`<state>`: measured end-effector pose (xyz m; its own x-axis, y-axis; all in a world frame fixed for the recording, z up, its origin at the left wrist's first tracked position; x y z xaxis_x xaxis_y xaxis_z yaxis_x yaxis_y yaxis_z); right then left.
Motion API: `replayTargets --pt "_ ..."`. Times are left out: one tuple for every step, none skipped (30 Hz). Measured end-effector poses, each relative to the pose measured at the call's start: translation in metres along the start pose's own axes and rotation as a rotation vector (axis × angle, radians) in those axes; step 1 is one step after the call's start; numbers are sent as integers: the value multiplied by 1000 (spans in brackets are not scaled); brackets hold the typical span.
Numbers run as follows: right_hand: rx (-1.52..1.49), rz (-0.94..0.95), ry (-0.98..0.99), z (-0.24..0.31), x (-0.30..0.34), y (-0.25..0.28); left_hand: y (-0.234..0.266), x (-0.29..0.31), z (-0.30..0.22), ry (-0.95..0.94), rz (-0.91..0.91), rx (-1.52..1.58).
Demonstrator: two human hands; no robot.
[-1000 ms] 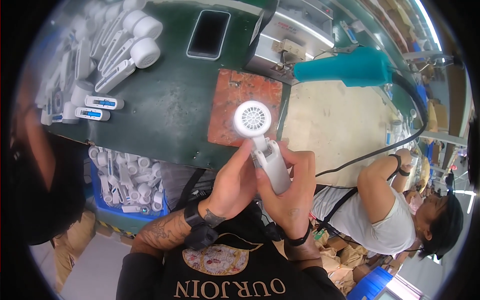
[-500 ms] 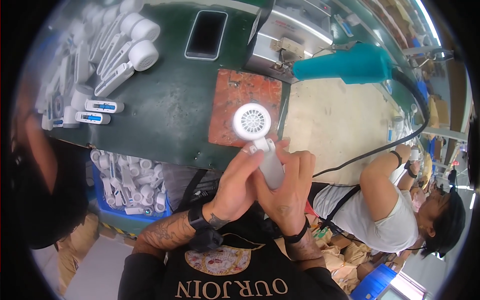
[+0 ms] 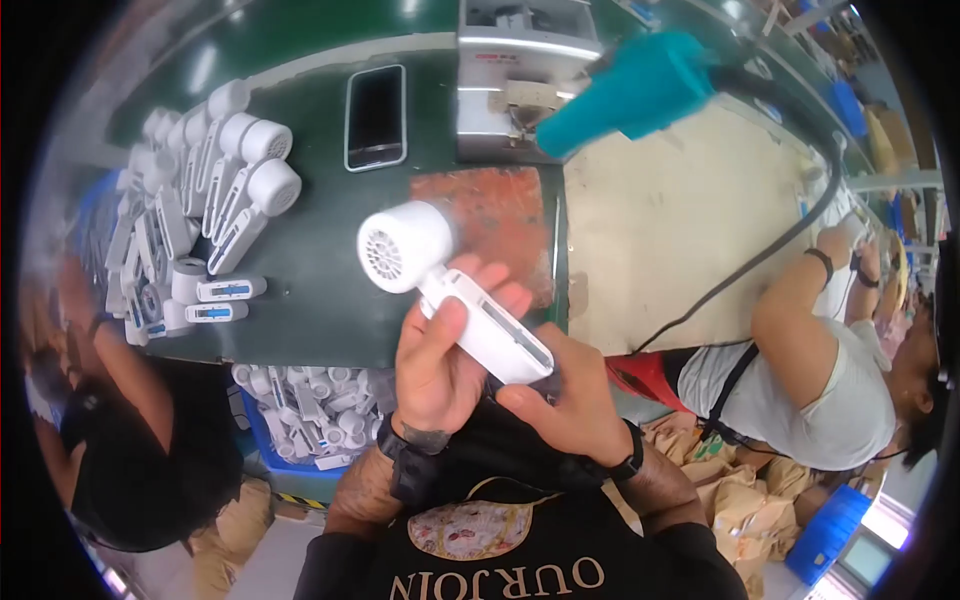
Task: The person picks up a handheld fan, places it on a red block, and uses a power screwdriver to secure the casing. They then set the finished fan aside and repeat the process with several more fans.
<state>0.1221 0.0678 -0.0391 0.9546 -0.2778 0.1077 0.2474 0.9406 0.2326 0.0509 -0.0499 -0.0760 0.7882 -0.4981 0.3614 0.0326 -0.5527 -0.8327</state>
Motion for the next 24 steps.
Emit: replayTargets --pt "33 33 29 1 1 -3 0 1 -3 -29 12 3" --pt "67 65 61 3 -1 -6 -1 1 -5 -60 28 7" --pt "35 25 89 8 -3 -7 -2 1 -6 -74 49 14" --pt "33 15 81 7 -4 -7 -1 0 -4 -61 49 10" --pt "59 10 134 10 -5 -7 0 -1 -5 -75 56 33" --pt "85 5 186 13 -6 -7 0 -2 -6 -89 64 56" --pt "81 -3 182 13 -7 -8 -1 -4 -5 -88 61 56" --pt "61 -23 187 13 -8 -8 2 -6 -4 -83 61 51" --pt "40 -45 193 14 -9 -7 1 -8 -4 -91 139 71" --pt "35 -51 191 12 -11 -7 -1 -9 -4 -98 216 91" --pt "38 -45 214 11 -12 -6 -2 -9 -3 -92 216 88" --pt "42 -40 238 11 -13 -6 0 -9 -2 -89 122 92" --pt "39 -45 236 10 -14 -5 2 -9 -1 -86 29 96" --pt "69 -43 206 7 -15 -5 -1 -10 1 -81 30 95" --pt "98 -40 177 4 -16 -6 -2 -13 2 -98 -8 74" --pt "99 -43 176 4 -16 -9 -2 -14 1 -116 -46 54" --pt "64 -48 101 1 -17 -11 -4 -14 -1 -121 -43 59" --pt "29 -52 28 -3 -18 -12 -5 -14 -4 -123 -55 18" --pt "36 -46 36 -2 -18 -13 -5 -13 -10 -128 -66 -22" --pt "85 0 65 -2 -18 -11 -7 -15 -18 -139 -60 -8" --pt "133 53 98 -1 -20 -8 -10 -16 -28 -116 -38 -268" --pt "145 70 114 -2 -23 0 -15 -16 -34 -93 -21 -529" --pt "59 -99 114 -5 -27 20 -21 -19 -46 -187 -81 -787" --pt "-37 -264 112 -5 -29 34 -24 -20 -59 -259 -87 -1024"
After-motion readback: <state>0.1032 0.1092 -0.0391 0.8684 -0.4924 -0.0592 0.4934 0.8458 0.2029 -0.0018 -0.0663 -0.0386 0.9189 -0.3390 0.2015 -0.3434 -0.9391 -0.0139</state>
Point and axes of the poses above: each hand's wrist, its own x-axis away from the middle knuckle, its own y-axis out of the back of the hand, z = x × y, the point moved 6 cm from there along -x, towards the middle knuckle, and after that the axes turned 4 degrees about -z, right-handed, at the moved point
